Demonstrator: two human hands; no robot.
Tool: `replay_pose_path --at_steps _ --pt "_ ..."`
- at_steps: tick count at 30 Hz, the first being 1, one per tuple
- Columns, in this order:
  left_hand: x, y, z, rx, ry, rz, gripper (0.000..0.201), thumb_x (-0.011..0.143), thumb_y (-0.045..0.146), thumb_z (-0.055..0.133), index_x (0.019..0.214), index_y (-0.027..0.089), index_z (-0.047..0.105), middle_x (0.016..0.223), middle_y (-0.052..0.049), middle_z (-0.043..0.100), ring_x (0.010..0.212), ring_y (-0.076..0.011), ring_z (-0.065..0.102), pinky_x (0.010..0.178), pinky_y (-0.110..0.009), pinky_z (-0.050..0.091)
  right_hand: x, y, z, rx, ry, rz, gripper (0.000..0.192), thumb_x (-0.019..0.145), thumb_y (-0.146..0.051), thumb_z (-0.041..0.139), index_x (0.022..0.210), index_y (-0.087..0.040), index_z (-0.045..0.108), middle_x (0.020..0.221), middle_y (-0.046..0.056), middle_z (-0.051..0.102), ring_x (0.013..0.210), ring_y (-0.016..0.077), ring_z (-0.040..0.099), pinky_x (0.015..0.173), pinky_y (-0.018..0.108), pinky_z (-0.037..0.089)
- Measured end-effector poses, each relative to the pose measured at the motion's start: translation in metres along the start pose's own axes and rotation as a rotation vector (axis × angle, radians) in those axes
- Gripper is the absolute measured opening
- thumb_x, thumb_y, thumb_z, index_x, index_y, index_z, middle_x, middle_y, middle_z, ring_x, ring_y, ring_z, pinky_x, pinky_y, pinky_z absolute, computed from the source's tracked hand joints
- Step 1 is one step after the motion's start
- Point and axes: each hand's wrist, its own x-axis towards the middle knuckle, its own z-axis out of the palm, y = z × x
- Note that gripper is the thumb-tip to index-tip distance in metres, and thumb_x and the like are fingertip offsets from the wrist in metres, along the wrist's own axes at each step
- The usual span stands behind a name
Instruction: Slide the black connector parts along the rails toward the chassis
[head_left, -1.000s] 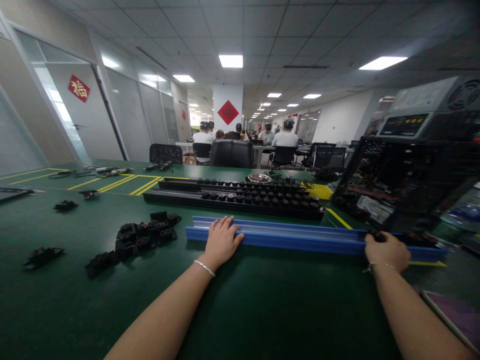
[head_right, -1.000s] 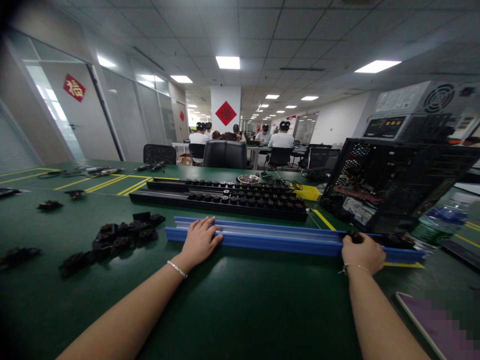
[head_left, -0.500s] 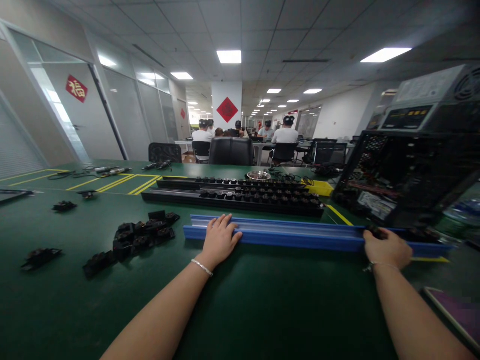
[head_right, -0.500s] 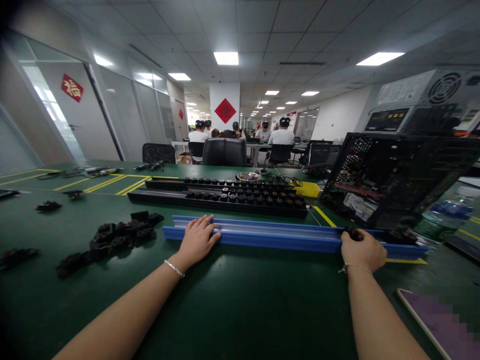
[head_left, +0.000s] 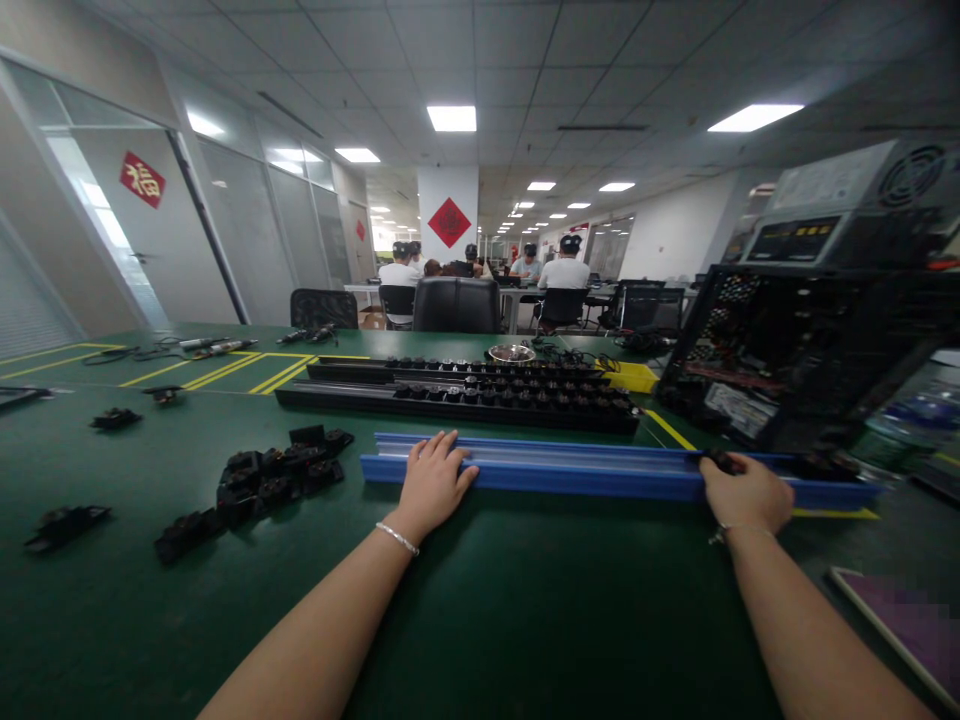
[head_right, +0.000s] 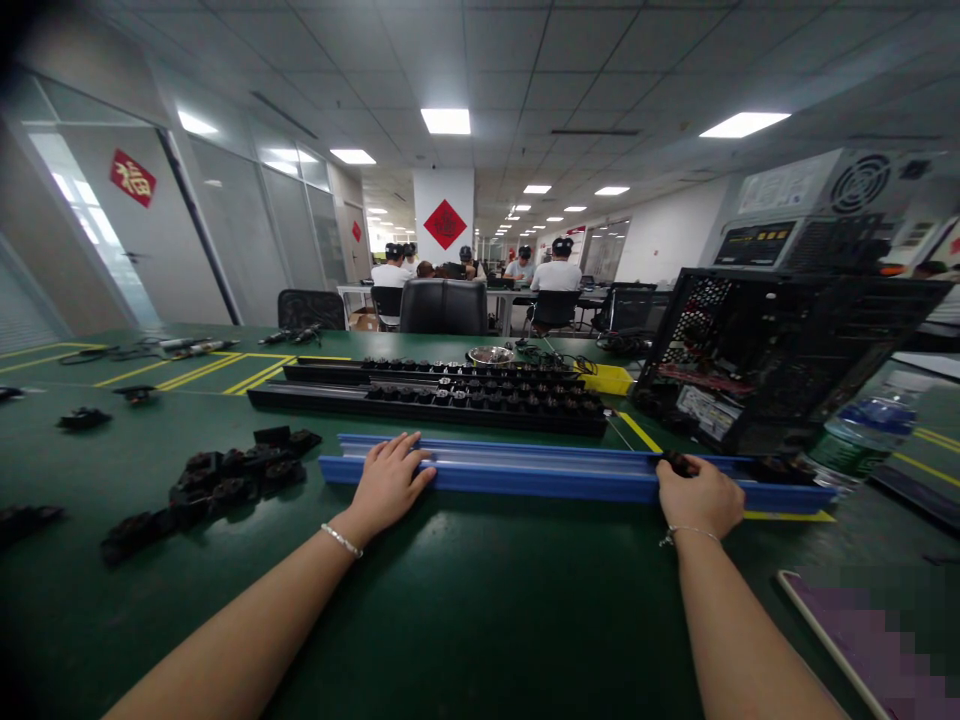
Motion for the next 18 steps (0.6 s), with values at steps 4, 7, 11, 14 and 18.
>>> replay_pose_path --at_steps 4,7,11,14,18 --pt "0.0 -0.001 0.001 -0.006 0.004 0.001 0.035 0.088 0.046 0.038 0.105 0.028 0.062 0.131 -0.005 0.052 0.125 -0.0251 0.041 0.102 -0.046 0.031 -0.003 -0.003 0.001 -0.007 0.012 -0.022 0.04 0.068 -0.047 0.055 0.093 -0.017 0.064 0.093 0.011 0.065 0.086 0.0254 0.054 0.083 0.036 0.04" --pt "0.0 -0.001 0.001 -0.003 0.005 0.002 0.036 0.088 0.047 0.037 0.105 0.027 0.062 0.131 -0.006 0.052 0.125 -0.0251 0.041 0.102 -0.046 0.031 -0.005 -0.005 0.0 -0.006 0.009 -0.032 0.04 0.068 -0.047 0.055 0.093 -0.017 0.064 0.093 0.01 0.065 0.088 0.0263 0.055 0.083 0.037 0.041" --pt "0.0 0.0 0.001 0.0 0.005 0.002 0.035 0.088 0.046 0.038 0.105 0.027 0.062 0.131 -0.005 0.052 0.125 -0.025 0.042 0.101 -0.046 0.032 -0.008 -0.008 -0.001 -0.002 -0.005 -0.05 0.041 0.067 -0.049 0.053 0.091 -0.018 0.065 0.09 0.009 0.065 0.086 0.0273 0.055 0.082 0.038 0.042" --pt "0.0 0.0 0.001 -0.003 -0.001 -0.01 0.034 0.087 0.046 0.039 0.105 0.028 0.062 0.131 -0.005 0.052 0.124 -0.0249 0.042 0.101 -0.046 0.032 -0.009 -0.01 -0.001 0.004 -0.007 -0.064 0.042 0.067 -0.049 0.052 0.09 -0.017 0.066 0.088 0.009 0.065 0.083 0.0273 0.056 0.081 0.039 0.042" --pt "0.0 0.0 0.001 -0.002 0.002 -0.007 0.035 0.088 0.046 0.038 0.105 0.028 0.062 0.131 -0.005 0.052 0.125 -0.0248 0.041 0.101 -0.046 0.032 -0.011 -0.012 -0.002 0.034 -0.027 -0.07 0.04 0.067 -0.048 0.054 0.089 -0.017 0.065 0.087 0.009 0.065 0.082 0.0266 0.056 0.081 0.04 0.043"
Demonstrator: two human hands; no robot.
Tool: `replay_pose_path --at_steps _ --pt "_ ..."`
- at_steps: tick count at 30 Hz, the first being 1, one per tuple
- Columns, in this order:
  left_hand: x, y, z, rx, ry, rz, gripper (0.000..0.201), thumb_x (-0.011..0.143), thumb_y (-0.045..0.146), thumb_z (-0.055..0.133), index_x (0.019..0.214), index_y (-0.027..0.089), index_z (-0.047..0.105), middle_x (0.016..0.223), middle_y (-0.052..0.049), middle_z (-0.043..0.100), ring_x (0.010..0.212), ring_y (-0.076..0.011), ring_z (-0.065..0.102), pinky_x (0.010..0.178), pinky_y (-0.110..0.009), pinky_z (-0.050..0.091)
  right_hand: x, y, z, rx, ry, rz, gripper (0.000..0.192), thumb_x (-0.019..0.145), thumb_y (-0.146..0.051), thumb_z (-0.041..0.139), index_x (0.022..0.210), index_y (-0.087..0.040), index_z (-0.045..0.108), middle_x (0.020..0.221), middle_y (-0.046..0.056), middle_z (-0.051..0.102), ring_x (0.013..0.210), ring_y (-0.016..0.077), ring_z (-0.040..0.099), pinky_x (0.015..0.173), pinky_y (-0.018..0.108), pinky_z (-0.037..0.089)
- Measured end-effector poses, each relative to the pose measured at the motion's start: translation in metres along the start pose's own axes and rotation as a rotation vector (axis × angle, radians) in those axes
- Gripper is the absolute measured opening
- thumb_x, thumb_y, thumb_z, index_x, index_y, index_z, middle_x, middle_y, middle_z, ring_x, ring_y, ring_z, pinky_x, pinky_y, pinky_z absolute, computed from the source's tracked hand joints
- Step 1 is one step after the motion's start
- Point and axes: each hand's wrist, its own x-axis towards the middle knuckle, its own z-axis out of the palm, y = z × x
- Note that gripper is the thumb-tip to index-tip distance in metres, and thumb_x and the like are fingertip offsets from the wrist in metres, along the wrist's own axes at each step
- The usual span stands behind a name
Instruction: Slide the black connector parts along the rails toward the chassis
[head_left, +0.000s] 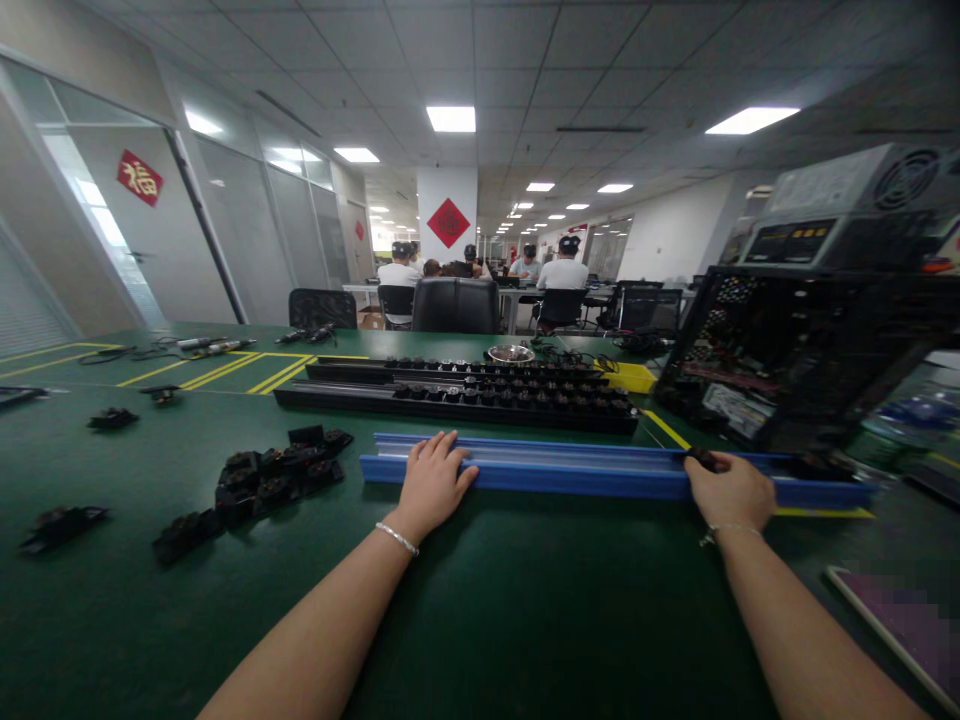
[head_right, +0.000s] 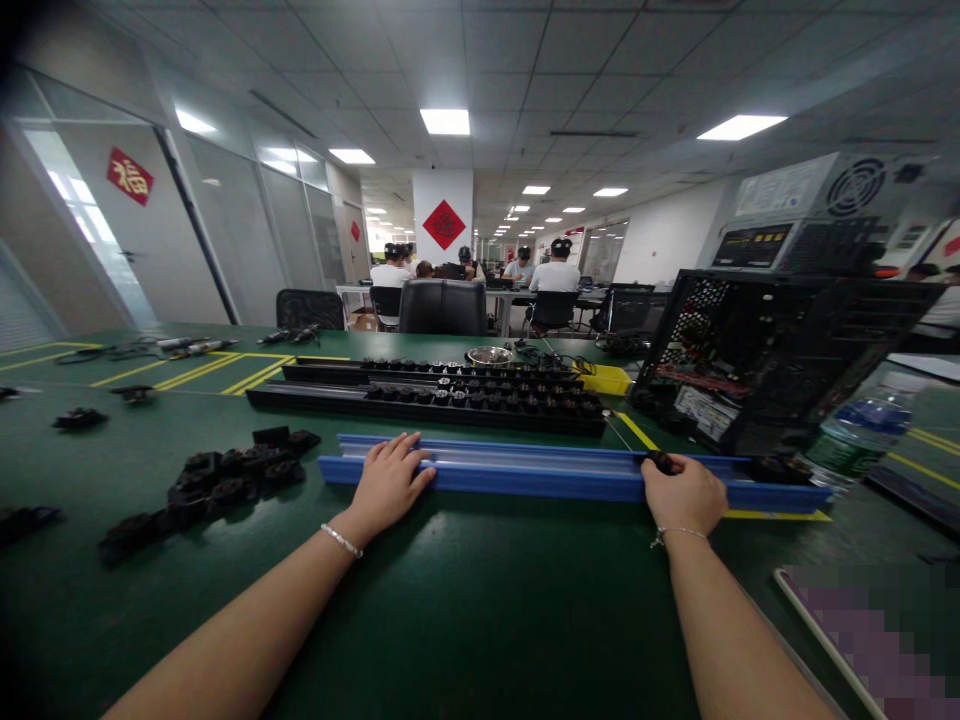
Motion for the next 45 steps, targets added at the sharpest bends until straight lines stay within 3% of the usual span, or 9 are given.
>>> replay_pose_path --at_steps 17,29,45 --pt "-0.001 -0.001 0.002 0.012 0.004 0.016 0.037 0.089 0.047 0.034 0.106 0.027 0.061 0.132 -0.006 0.051 0.125 -0.0247 0.041 0.102 -0.046 0.031 -0.004 -0.006 0.004 -0.06 -0.013 -0.073 0.037 0.067 -0.048 0.056 0.086 -0.017 0.063 0.085 0.009 0.063 0.084 0.0263 0.055 0.078 0.038 0.041" --pt "0.0 0.001 -0.001 0.028 -0.012 0.004 0.036 0.089 0.046 0.037 0.106 0.027 0.061 0.132 -0.005 0.052 0.125 -0.0241 0.041 0.101 -0.045 0.032 -0.006 -0.006 0.013 0.043 0.004 -0.133 0.029 0.065 -0.046 0.054 0.077 -0.02 0.054 0.079 0.007 0.059 0.085 0.0268 0.054 0.087 0.046 0.034" --pt "0.0 0.0 0.001 0.013 -0.001 0.01 0.036 0.089 0.046 0.036 0.106 0.027 0.062 0.132 -0.006 0.052 0.125 -0.0248 0.041 0.101 -0.046 0.032 -0.008 -0.009 0.014 0.087 -0.013 -0.184 0.029 0.063 -0.047 0.054 0.076 -0.021 0.049 0.078 0.005 0.057 0.082 0.0255 0.053 0.088 0.046 0.032"
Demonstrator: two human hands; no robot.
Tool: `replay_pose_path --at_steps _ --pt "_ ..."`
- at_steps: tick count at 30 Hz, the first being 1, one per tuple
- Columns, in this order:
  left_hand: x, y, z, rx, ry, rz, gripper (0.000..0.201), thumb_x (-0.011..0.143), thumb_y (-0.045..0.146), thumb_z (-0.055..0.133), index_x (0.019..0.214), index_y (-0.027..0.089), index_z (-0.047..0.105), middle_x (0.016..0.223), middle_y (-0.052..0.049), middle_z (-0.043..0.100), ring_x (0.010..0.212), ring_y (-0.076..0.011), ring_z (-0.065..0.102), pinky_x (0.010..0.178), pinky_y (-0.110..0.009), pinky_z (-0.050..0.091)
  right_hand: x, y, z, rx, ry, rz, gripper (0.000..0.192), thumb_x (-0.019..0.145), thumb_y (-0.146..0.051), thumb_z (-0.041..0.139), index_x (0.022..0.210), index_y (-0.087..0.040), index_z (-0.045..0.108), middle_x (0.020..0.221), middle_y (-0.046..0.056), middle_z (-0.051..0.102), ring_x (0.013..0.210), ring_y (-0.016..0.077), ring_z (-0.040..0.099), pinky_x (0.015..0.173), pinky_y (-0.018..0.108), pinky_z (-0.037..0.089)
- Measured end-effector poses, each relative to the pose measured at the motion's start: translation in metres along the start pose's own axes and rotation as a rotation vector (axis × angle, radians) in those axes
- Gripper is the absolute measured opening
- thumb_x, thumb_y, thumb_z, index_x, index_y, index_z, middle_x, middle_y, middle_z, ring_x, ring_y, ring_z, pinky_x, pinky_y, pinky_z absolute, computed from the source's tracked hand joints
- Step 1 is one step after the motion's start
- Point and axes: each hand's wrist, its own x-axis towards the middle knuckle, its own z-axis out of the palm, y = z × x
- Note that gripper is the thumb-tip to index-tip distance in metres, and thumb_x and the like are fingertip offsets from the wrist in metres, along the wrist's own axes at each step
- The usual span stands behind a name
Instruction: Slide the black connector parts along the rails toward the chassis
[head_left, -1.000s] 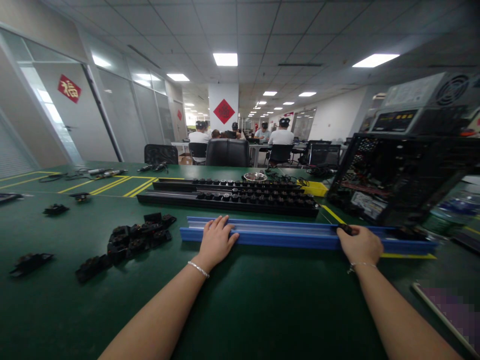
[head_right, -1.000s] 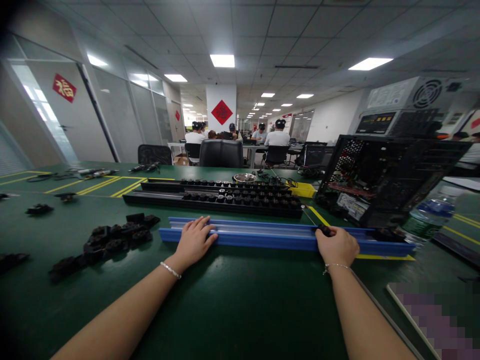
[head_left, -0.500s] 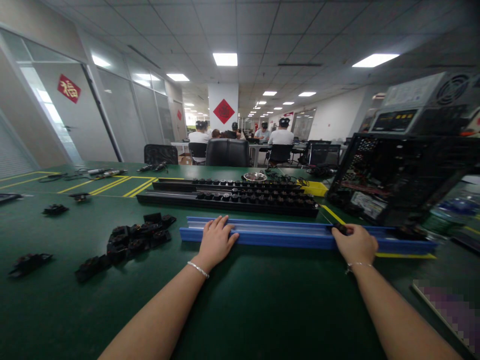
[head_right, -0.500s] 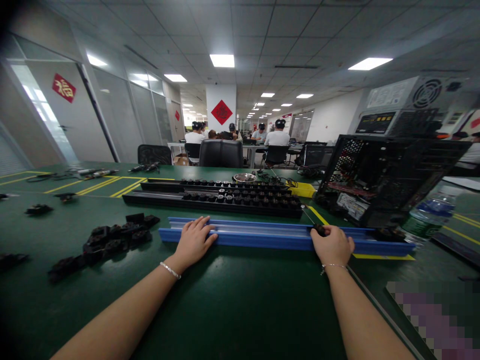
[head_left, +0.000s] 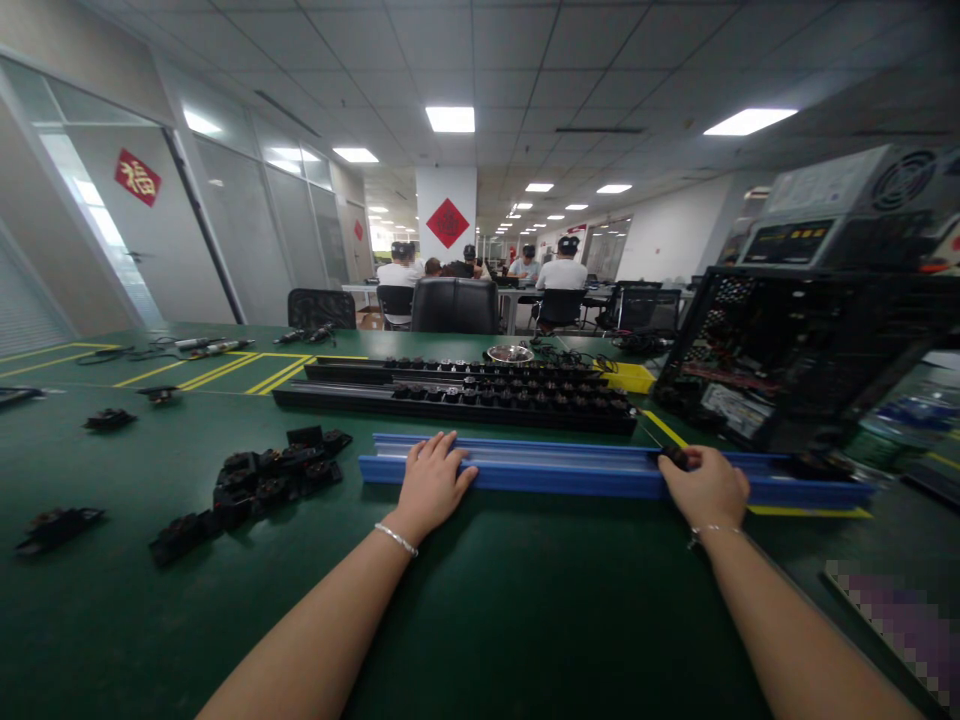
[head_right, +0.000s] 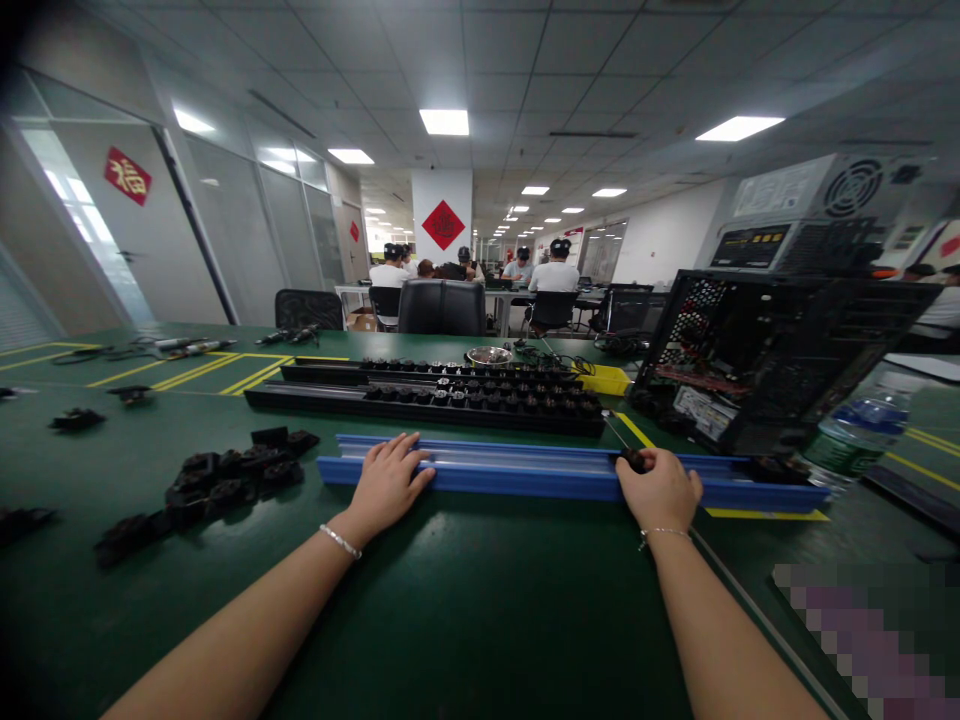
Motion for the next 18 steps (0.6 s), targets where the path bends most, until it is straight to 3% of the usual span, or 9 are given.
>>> replay_pose_path --at_steps 18 --pt "-0.0003 -0.001 0.0013 -0.002 0.01 0.0 0.035 0.088 0.046 0.038 0.105 0.028 0.062 0.131 -0.005 0.052 0.124 -0.0247 0.042 0.101 -0.045 0.032 -0.0061 -0.0093 0.0007 -0.01 -0.017 -0.085 0.034 0.063 -0.048 0.051 0.085 -0.021 0.049 0.075 0.002 0.055 0.078 0.0229 0.053 0.085 0.041 0.034"
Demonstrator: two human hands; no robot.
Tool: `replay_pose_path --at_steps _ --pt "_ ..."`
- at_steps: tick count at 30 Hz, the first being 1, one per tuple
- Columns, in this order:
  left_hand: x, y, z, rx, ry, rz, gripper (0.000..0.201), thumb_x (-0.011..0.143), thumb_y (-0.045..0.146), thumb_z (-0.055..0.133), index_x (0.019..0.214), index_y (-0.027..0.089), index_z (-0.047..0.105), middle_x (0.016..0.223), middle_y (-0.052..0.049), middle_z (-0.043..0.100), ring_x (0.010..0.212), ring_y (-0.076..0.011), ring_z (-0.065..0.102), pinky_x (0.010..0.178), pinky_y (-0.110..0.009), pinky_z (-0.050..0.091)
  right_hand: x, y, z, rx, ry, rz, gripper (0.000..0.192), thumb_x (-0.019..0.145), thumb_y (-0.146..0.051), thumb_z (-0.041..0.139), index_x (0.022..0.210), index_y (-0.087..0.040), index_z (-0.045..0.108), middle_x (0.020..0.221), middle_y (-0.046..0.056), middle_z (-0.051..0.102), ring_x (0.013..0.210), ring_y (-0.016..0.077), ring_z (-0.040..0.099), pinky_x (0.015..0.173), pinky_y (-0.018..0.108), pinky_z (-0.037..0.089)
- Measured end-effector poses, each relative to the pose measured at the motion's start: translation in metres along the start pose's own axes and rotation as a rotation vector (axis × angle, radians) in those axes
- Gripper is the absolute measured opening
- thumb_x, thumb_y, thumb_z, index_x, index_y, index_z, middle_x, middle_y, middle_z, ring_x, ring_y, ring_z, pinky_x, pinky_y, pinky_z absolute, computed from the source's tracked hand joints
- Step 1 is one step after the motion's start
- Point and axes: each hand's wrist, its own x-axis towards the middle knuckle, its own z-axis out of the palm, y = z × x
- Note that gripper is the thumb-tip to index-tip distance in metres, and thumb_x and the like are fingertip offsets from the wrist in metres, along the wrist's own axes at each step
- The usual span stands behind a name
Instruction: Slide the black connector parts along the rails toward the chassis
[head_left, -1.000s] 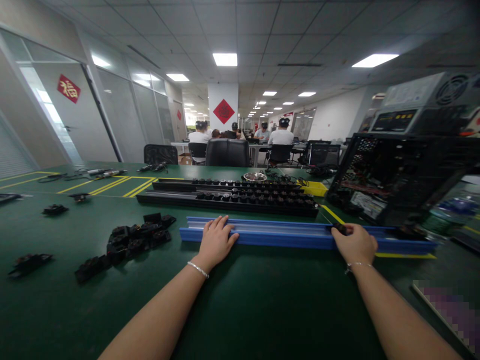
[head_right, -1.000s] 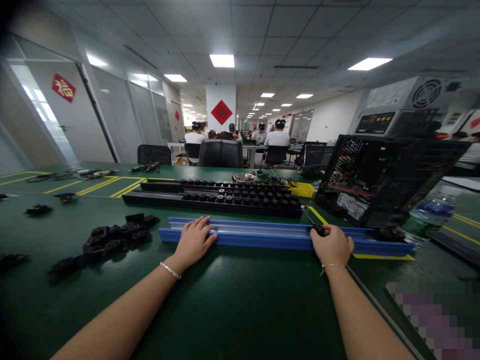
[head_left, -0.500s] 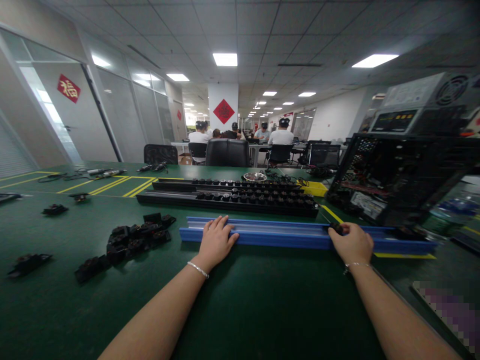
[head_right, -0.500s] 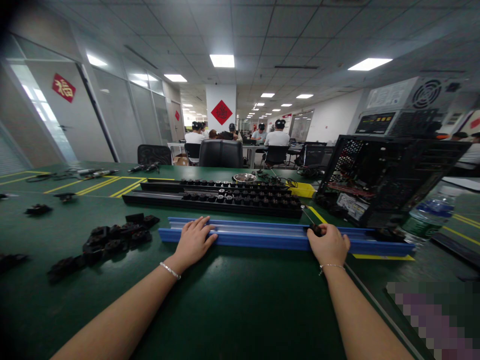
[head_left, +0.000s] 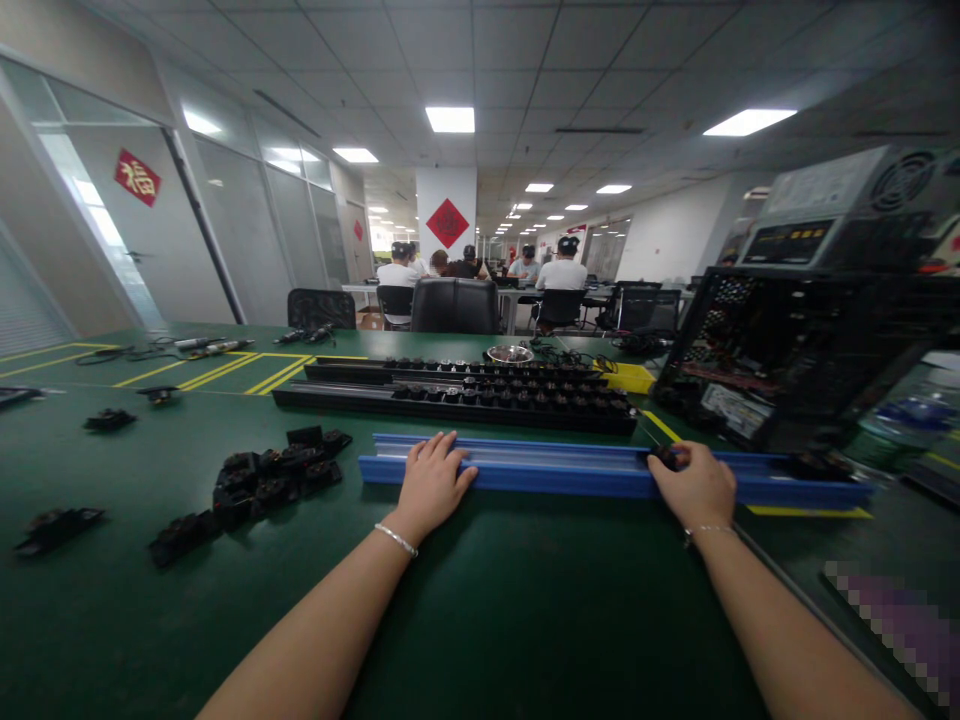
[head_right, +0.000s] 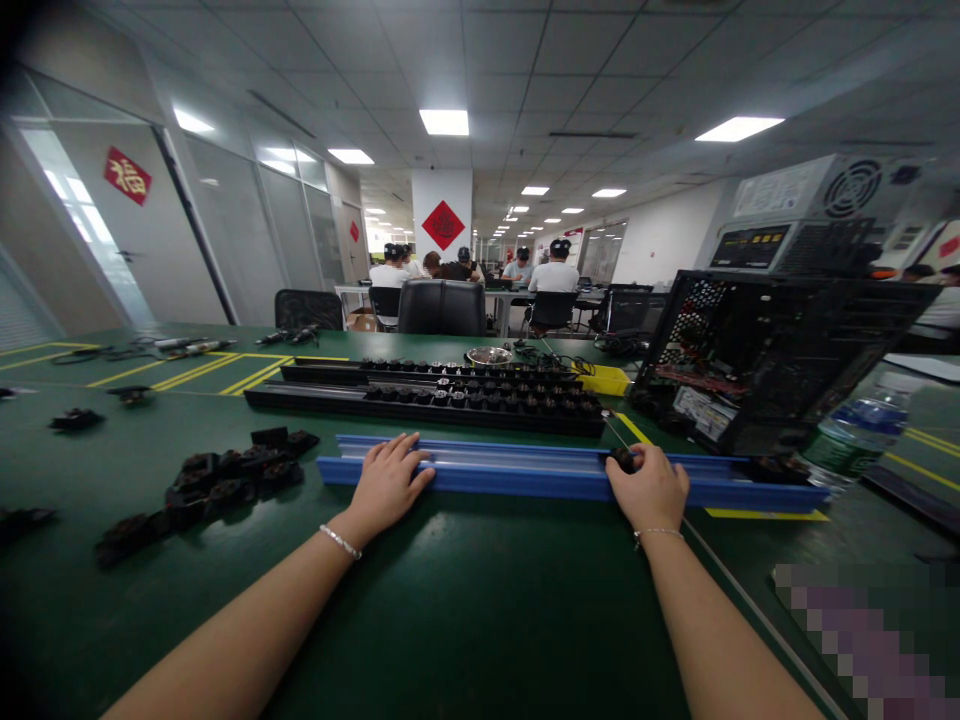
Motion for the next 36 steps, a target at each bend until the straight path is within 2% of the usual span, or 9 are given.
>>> replay_pose_path --at_steps 16,36 --pt "0.0 0.001 -0.003 -0.014 -0.007 -0.003 0.035 0.088 0.046 0.038 0.105 0.027 0.062 0.131 -0.005 0.052 0.125 -0.0252 0.041 0.101 -0.046 0.032 -0.005 -0.011 0.0 0.017 0.004 -0.023 0.035 0.064 -0.048 0.05 0.087 -0.022 0.05 0.076 0.004 0.057 0.077 0.0233 0.052 0.085 0.042 0.035" --pt "0.0 0.0 -0.001 -0.004 0.0 0.005 0.036 0.088 0.046 0.036 0.106 0.027 0.062 0.132 -0.006 0.052 0.125 -0.0251 0.041 0.101 -0.046 0.032 -0.006 -0.016 0.002 0.023 -0.055 -0.071 0.039 0.064 -0.048 0.052 0.091 -0.02 0.051 0.078 0.005 0.057 0.078 0.0239 0.052 0.086 0.044 0.034"
